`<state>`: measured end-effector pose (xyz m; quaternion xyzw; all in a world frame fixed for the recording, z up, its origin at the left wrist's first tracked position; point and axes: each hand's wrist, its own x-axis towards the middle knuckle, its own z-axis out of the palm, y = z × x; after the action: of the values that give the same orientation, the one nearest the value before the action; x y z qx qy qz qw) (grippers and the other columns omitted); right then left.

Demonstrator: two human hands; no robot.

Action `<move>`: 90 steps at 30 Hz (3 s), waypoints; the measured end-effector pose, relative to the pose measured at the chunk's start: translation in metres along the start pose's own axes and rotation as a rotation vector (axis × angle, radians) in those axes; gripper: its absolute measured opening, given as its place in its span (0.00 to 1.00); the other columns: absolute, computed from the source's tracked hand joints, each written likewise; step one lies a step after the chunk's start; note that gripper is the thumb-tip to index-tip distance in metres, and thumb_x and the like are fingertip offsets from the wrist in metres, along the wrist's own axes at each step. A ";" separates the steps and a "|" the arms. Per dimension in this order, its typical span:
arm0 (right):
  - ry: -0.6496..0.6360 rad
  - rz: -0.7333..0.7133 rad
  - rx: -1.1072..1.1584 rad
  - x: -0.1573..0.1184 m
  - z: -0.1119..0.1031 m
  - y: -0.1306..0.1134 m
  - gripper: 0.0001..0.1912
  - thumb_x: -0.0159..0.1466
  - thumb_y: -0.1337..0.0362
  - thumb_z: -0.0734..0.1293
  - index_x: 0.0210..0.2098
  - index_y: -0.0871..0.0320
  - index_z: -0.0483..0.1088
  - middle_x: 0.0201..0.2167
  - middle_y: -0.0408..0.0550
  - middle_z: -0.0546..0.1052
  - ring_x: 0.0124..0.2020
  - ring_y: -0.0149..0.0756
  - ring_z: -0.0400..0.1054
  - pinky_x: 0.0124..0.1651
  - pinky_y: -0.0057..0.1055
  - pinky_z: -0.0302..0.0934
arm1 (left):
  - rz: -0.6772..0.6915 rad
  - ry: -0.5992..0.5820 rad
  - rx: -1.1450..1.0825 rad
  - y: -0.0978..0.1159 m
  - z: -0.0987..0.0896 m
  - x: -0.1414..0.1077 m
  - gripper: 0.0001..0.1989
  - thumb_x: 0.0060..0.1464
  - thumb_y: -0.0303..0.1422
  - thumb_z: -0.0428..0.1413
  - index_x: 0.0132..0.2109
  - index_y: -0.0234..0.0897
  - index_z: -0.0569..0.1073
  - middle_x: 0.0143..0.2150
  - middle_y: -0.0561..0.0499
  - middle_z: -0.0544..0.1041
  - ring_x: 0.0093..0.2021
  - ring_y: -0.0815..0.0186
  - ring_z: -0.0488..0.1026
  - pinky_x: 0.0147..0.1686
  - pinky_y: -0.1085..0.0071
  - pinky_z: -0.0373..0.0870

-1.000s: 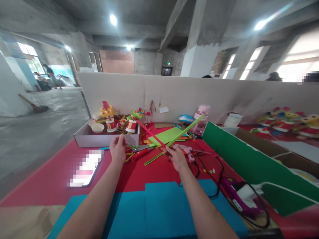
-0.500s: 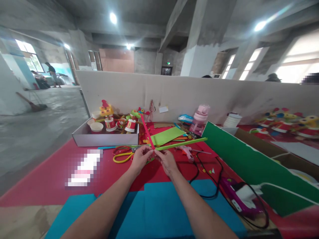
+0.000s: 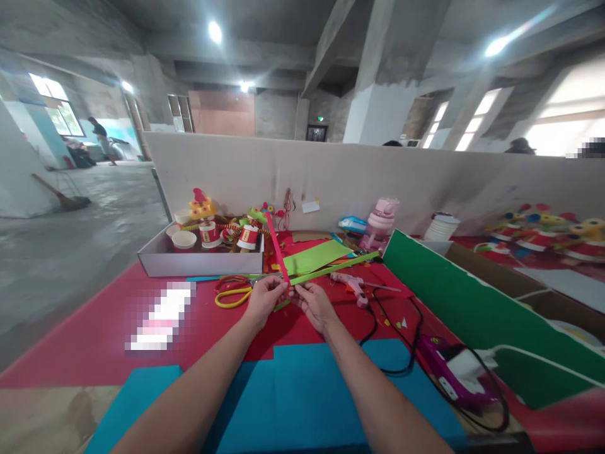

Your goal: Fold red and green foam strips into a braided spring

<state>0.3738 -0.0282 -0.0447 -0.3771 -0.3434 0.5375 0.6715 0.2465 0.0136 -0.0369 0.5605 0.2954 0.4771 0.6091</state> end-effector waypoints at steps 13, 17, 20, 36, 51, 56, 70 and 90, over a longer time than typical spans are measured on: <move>0.061 0.023 0.022 0.000 0.000 0.004 0.17 0.38 0.57 0.78 0.23 0.60 0.74 0.21 0.43 0.75 0.22 0.28 0.66 0.35 0.31 0.68 | -0.001 -0.011 0.022 -0.004 0.001 0.001 0.15 0.41 0.41 0.63 0.25 0.34 0.70 0.16 0.55 0.68 0.16 0.74 0.62 0.18 0.76 0.57; 0.087 0.020 -0.001 0.000 -0.001 0.005 0.16 0.38 0.57 0.78 0.22 0.59 0.74 0.20 0.42 0.74 0.22 0.27 0.65 0.33 0.30 0.68 | -0.021 -0.016 0.024 -0.006 0.001 0.000 0.14 0.42 0.40 0.63 0.25 0.33 0.70 0.16 0.55 0.69 0.15 0.74 0.62 0.18 0.76 0.58; 0.095 0.005 -0.031 0.000 0.000 0.006 0.15 0.39 0.58 0.77 0.23 0.59 0.73 0.20 0.41 0.73 0.22 0.27 0.64 0.33 0.30 0.67 | -0.033 -0.023 0.007 -0.007 0.001 0.001 0.12 0.41 0.38 0.63 0.26 0.34 0.70 0.17 0.54 0.70 0.15 0.74 0.62 0.18 0.76 0.59; 0.215 -0.256 -0.361 0.003 -0.004 0.010 0.14 0.49 0.52 0.71 0.27 0.56 0.72 0.24 0.43 0.75 0.27 0.34 0.68 0.31 0.29 0.63 | -0.011 -0.121 0.012 -0.008 0.005 -0.002 0.17 0.39 0.37 0.65 0.34 0.34 0.70 0.24 0.55 0.71 0.20 0.73 0.66 0.19 0.76 0.64; 0.111 -0.062 -0.144 -0.001 0.003 0.006 0.14 0.45 0.56 0.75 0.27 0.57 0.73 0.25 0.42 0.75 0.26 0.32 0.69 0.37 0.32 0.67 | 0.062 0.044 0.116 -0.011 0.002 0.001 0.13 0.43 0.39 0.62 0.29 0.36 0.69 0.19 0.57 0.68 0.17 0.73 0.64 0.18 0.76 0.62; 0.127 -0.057 -0.103 -0.002 0.004 0.004 0.14 0.43 0.57 0.76 0.26 0.58 0.74 0.24 0.42 0.75 0.25 0.30 0.68 0.38 0.32 0.68 | 0.036 0.028 0.075 -0.008 0.002 0.000 0.12 0.45 0.39 0.60 0.28 0.35 0.68 0.17 0.57 0.68 0.17 0.73 0.64 0.19 0.76 0.61; 0.182 -0.040 -0.035 -0.001 0.003 0.004 0.15 0.42 0.58 0.77 0.26 0.58 0.74 0.22 0.40 0.74 0.24 0.29 0.68 0.36 0.30 0.68 | -0.010 0.064 0.002 -0.010 0.001 0.000 0.14 0.43 0.40 0.61 0.26 0.35 0.67 0.18 0.56 0.67 0.17 0.72 0.63 0.18 0.75 0.60; 0.116 -0.139 -0.248 -0.002 0.001 0.000 0.14 0.47 0.56 0.74 0.29 0.58 0.76 0.22 0.43 0.76 0.26 0.33 0.69 0.36 0.31 0.65 | -0.062 -0.002 0.122 -0.007 -0.003 0.001 0.16 0.42 0.41 0.62 0.21 0.32 0.71 0.18 0.51 0.70 0.19 0.71 0.64 0.23 0.74 0.60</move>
<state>0.3729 -0.0296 -0.0448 -0.4631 -0.3930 0.4205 0.6740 0.2461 0.0156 -0.0438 0.5876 0.3405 0.4387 0.5884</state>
